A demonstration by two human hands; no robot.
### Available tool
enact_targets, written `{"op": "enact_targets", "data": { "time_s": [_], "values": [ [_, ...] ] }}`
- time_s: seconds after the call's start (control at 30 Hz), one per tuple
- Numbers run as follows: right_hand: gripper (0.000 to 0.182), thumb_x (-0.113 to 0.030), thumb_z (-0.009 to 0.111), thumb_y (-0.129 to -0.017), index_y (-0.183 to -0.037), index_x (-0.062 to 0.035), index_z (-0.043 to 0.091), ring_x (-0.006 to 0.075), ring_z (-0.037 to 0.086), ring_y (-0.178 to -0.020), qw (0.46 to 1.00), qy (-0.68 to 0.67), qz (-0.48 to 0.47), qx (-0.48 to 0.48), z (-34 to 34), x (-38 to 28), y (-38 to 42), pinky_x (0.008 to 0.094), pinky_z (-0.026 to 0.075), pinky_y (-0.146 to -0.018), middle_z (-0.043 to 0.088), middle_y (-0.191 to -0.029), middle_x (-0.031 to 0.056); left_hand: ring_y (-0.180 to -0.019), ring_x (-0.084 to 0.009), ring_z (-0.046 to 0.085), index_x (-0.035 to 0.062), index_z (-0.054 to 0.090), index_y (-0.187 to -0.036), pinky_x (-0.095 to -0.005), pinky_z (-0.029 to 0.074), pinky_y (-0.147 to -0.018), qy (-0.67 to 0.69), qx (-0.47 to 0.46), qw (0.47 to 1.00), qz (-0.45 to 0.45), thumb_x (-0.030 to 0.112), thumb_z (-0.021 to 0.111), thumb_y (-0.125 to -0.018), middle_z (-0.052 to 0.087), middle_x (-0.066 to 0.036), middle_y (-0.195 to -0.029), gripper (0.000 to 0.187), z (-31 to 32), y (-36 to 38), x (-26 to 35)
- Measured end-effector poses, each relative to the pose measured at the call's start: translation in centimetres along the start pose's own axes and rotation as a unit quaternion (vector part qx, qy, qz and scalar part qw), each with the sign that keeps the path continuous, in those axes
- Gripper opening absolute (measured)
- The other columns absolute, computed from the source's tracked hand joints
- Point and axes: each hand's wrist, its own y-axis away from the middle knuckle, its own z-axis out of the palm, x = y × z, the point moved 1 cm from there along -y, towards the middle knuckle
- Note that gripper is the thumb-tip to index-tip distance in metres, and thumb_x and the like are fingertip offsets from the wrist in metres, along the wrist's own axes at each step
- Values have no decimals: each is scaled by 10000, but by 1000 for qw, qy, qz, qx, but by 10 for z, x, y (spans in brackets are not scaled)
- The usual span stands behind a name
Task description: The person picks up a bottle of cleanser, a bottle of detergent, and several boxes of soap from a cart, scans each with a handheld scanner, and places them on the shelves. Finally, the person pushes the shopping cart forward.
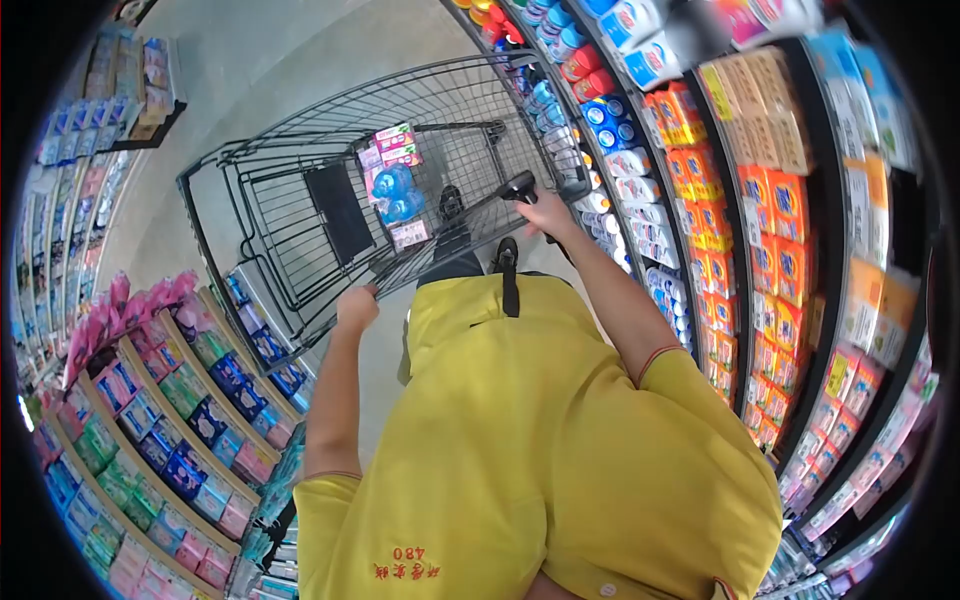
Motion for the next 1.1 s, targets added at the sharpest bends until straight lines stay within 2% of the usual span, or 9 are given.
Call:
{"op": "enact_targets", "data": {
  "time_s": [0.2,0.37,0.47,0.63,0.67,0.83,0.9,1.03,1.1],
  "values": [
    [485,-321,656,-800,-1115,35,560,219,672,-550,998,-34,47,6,-6,-15,-12,307,533,-512,629,-800,109,-827,-350,645,79,628,-913,-466,506,-709,-4,-64,996,63,52,569,-705,669,-166,-832,218,-48,-16,10],
    [447,-282,664,-819,-1128,26,566,214,654,-545,994,-36,98,14,-14,-29,-21,300,540,-503,606,-823,109,-815,-355,642,59,614,-925,-462,505,-712,4,-124,988,94,53,567,-705,668,-158,-816,225,-67,-39,9],
    [360,-238,662,-839,-1050,29,543,178,605,-573,991,-63,120,-13,-18,-35,-22,305,553,-504,562,-803,85,-878,-363,628,40,585,-977,-459,501,-754,19,-207,972,113,70,584,-718,649,-178,-946,261,-73,-48,9],
    [357,-223,671,-833,-1047,31,541,180,603,-638,989,-87,121,-20,-24,-40,-31,316,566,-530,561,-860,78,-1026,-382,573,29,511,-1173,-439,478,-880,56,-253,961,98,257,722,-697,522,-226,-1183,569,-80,-62,10],
    [369,-230,677,-833,-1048,41,545,176,601,-675,987,-91,128,-20,-26,-43,-31,321,566,-529,552,-861,73,-1074,-382,562,21,457,-1285,-427,462,-926,47,-274,955,100,442,734,-704,526,-248,-1203,769,-82,-67,10],
    [357,-231,670,-850,-1079,16,555,159,567,-703,979,-123,147,-62,-30,-41,-41,317,565,-525,533,-855,55,-1168,-353,536,-13,494,-1262,-397,430,-973,136,-405,901,75,746,584,-696,577,-236,-1216,951,-111,-111,12],
    [345,-219,669,-845,-1062,26,562,141,555,-653,981,-120,144,-48,-32,-49,-39,320,579,-524,505,-801,29,-1123,-355,569,-23,562,-1198,-389,440,-950,203,-300,932,-5,692,570,-758,617,-217,-1162,840,-108,-144,11],
    [315,-193,659,-855,-1069,18,566,131,551,-680,977,-130,153,-68,-38,-60,-41,313,581,-534,511,-810,19,-986,-363,630,-44,596,-1151,-384,469,-881,393,-86,915,-11,508,519,-896,652,-209,-1087,613,-41,-241,-16],
    [309,-177,659,-855,-1071,23,566,128,555,-699,977,-122,160,-75,-40,-59,-43,302,579,-535,519,-824,22,-962,-340,639,-43,585,-1166,-382,485,-840,417,-76,901,-89,495,551,-882,655,-209,-1069,609,-27,-273,-23]
  ]
}}
